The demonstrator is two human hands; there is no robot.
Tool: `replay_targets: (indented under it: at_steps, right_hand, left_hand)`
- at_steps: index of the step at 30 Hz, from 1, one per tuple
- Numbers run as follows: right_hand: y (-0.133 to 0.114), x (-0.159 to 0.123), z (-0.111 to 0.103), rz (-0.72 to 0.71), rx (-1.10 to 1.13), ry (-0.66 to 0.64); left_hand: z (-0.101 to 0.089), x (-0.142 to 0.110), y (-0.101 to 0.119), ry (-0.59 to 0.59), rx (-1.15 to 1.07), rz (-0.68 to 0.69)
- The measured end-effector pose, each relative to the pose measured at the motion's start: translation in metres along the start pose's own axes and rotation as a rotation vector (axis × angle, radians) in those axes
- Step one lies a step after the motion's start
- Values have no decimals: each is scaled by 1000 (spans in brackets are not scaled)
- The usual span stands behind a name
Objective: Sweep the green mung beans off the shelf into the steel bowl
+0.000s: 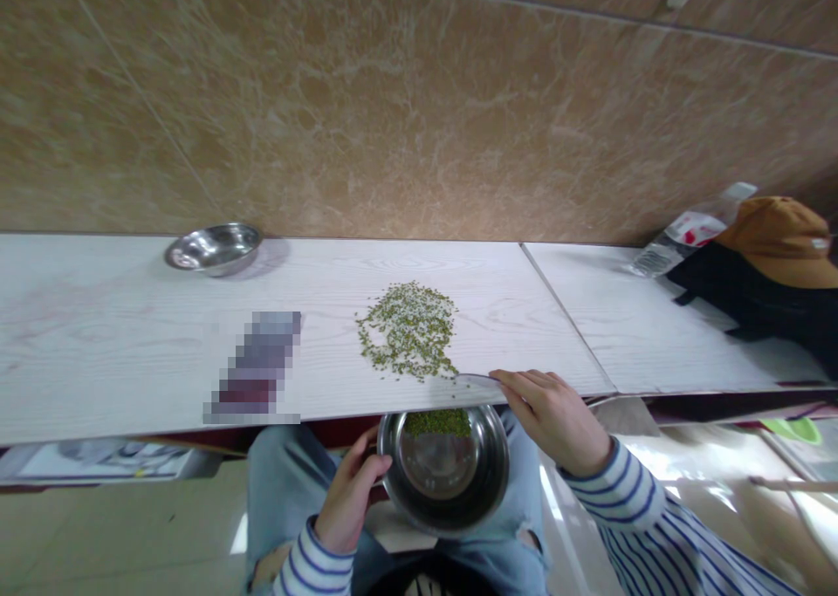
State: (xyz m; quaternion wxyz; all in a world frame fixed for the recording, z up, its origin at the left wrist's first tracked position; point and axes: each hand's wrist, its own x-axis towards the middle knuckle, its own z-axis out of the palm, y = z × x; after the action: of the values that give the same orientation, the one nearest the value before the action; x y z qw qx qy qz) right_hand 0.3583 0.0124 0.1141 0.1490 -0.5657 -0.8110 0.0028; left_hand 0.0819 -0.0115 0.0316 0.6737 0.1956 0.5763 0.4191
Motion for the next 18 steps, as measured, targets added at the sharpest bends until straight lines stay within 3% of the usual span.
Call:
replay_targets:
  at_steps: [18]
  right_hand:
    - [-8,7,-5,-69,-5,-15]
  left_hand:
    - [-3,3,-3,5,3,26]
